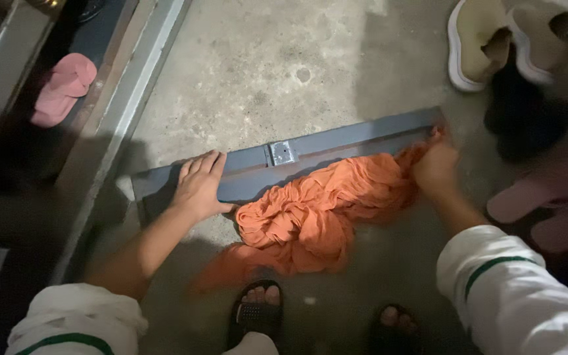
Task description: The person wipes a metal door frame with an orange cloth, moving along the length of the frame and around the door handles. The person then opens the door to reveal a shoe rack with several pairs of shoes.
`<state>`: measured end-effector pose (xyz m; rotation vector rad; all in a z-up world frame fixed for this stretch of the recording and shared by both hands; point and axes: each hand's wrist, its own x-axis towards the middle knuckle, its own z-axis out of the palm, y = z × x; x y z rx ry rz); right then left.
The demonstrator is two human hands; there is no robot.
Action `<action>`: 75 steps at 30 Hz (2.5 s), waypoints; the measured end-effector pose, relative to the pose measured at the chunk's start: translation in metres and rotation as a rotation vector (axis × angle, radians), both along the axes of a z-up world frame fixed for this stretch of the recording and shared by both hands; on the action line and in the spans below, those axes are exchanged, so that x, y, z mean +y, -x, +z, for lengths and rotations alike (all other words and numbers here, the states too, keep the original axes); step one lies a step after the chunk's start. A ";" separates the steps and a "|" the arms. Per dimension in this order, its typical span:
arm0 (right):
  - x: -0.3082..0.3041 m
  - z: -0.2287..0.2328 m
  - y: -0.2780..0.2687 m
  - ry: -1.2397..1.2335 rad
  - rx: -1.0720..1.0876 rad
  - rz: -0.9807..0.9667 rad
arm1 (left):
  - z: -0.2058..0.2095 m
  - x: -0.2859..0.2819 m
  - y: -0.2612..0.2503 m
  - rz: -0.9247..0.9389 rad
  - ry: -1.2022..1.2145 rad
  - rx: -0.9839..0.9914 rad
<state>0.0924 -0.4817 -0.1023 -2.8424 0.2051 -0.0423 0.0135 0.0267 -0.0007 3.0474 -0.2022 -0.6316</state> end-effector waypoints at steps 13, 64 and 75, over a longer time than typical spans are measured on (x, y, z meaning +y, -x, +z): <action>0.112 0.025 0.021 -0.365 0.107 0.045 | 0.020 -0.014 -0.005 -0.008 -0.018 0.095; 0.191 0.021 0.025 -0.077 0.285 0.361 | 0.033 -0.061 -0.034 0.625 0.790 0.104; 0.185 0.018 0.017 0.022 0.312 0.353 | -0.009 0.025 0.003 0.417 0.544 -0.263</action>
